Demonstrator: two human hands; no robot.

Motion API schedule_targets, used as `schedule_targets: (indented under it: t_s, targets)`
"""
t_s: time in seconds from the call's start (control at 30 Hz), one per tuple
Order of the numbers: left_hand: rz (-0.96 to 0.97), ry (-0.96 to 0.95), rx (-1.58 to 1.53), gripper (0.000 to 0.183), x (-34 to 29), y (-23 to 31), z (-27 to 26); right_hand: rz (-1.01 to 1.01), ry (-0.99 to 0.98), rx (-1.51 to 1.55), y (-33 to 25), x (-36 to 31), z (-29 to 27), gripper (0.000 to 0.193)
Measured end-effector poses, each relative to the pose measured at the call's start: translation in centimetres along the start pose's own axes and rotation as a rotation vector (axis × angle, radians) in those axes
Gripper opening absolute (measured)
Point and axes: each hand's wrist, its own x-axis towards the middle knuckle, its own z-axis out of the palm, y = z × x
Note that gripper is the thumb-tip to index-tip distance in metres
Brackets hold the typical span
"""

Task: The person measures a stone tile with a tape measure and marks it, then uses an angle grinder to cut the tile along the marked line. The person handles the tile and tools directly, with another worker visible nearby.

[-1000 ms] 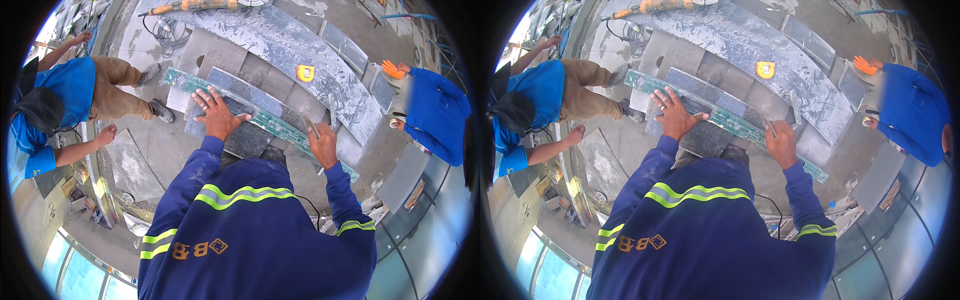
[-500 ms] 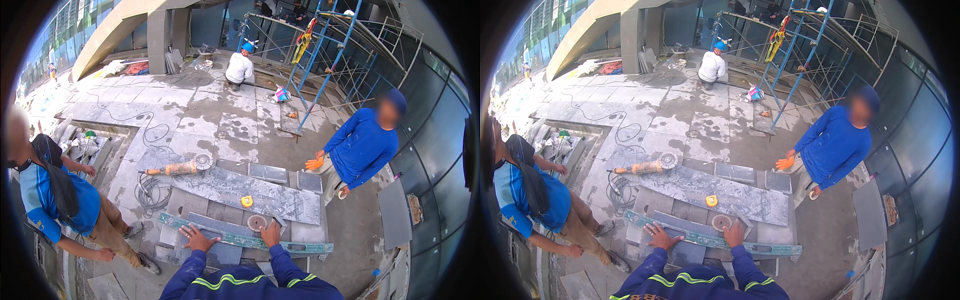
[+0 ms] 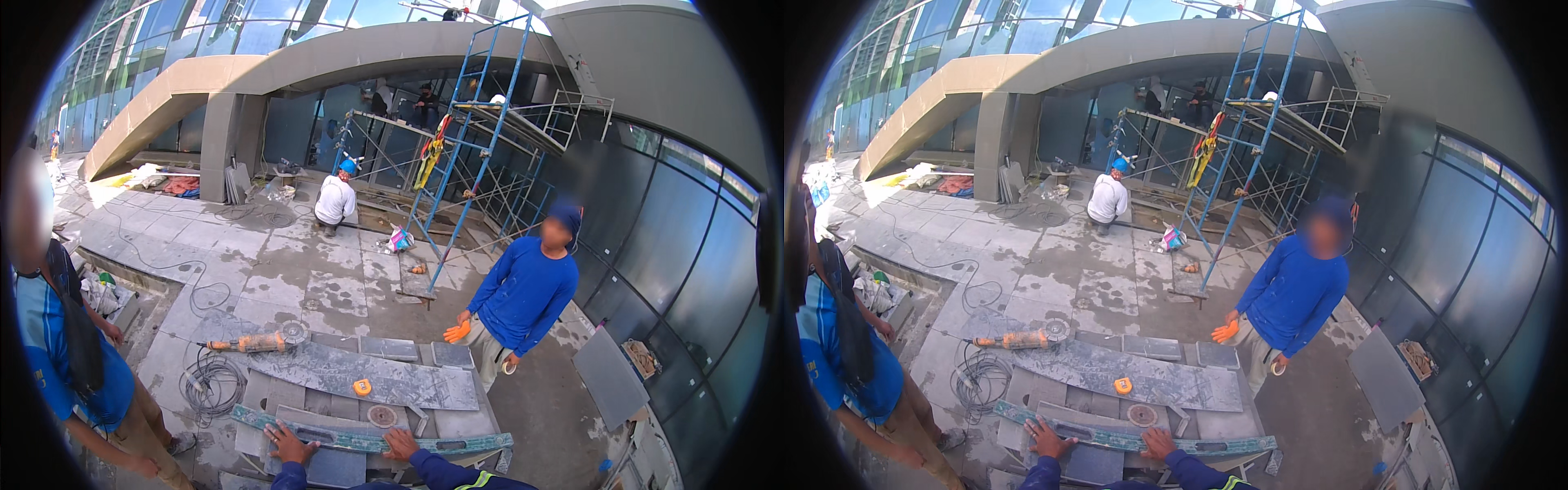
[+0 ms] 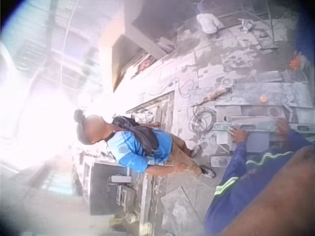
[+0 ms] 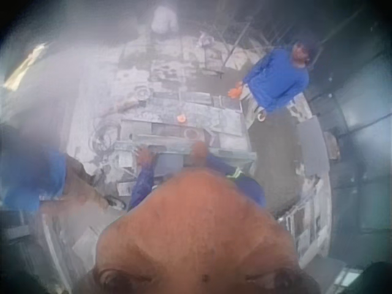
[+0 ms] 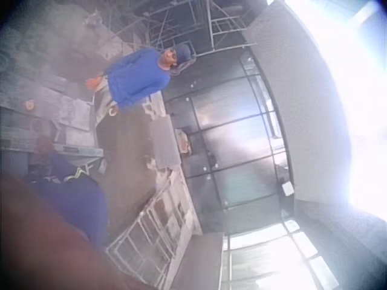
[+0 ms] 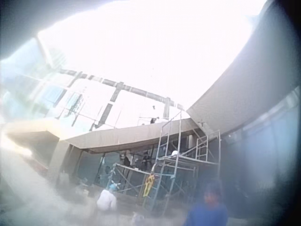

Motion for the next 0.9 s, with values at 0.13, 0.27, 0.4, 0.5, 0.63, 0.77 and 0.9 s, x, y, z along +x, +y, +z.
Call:
schedule_targets:
  t_s: [0.13,0.27,0.4,0.5,0.63,0.77,0.9]
  targets:
    - [-0.018,0.058,-0.098,0.154,-1.3,-2.9,0.6,0.06,-0.071,0.301,-0.3,-1.8,-0.5,0.064]
    - [-0.003,0.14,-0.053,0.148,-5.0,-4.3,-2.3,0.02,0.059,0.327,-2.3,-2.6,-3.7,0.065]
    - [0.085,0.367,-0.072,0.142,-4.9,-6.8,0.3,0.173,0.103,0.358,-4.2,-4.3,-4.5,0.068]
    - [0.155,0.343,-0.008,0.133,-3.9,-7.6,1.2,0.283,0.343,0.392,-4.8,-4.5,-8.1,0.06]
    - [0.152,0.186,0.187,0.122,-4.2,-8.5,2.1,0.506,0.486,0.322,-3.1,-6.6,-9.9,0.052]
    - [0.142,0.183,0.136,0.12,-4.6,-8.3,3.6,0.76,0.52,0.31,1.4,-9.4,-9.8,0.055]
    - [0.083,0.13,0.072,0.121,-4.6,-8.3,2.9,0.912,0.548,0.298,4.9,-9.9,-9.3,0.059]
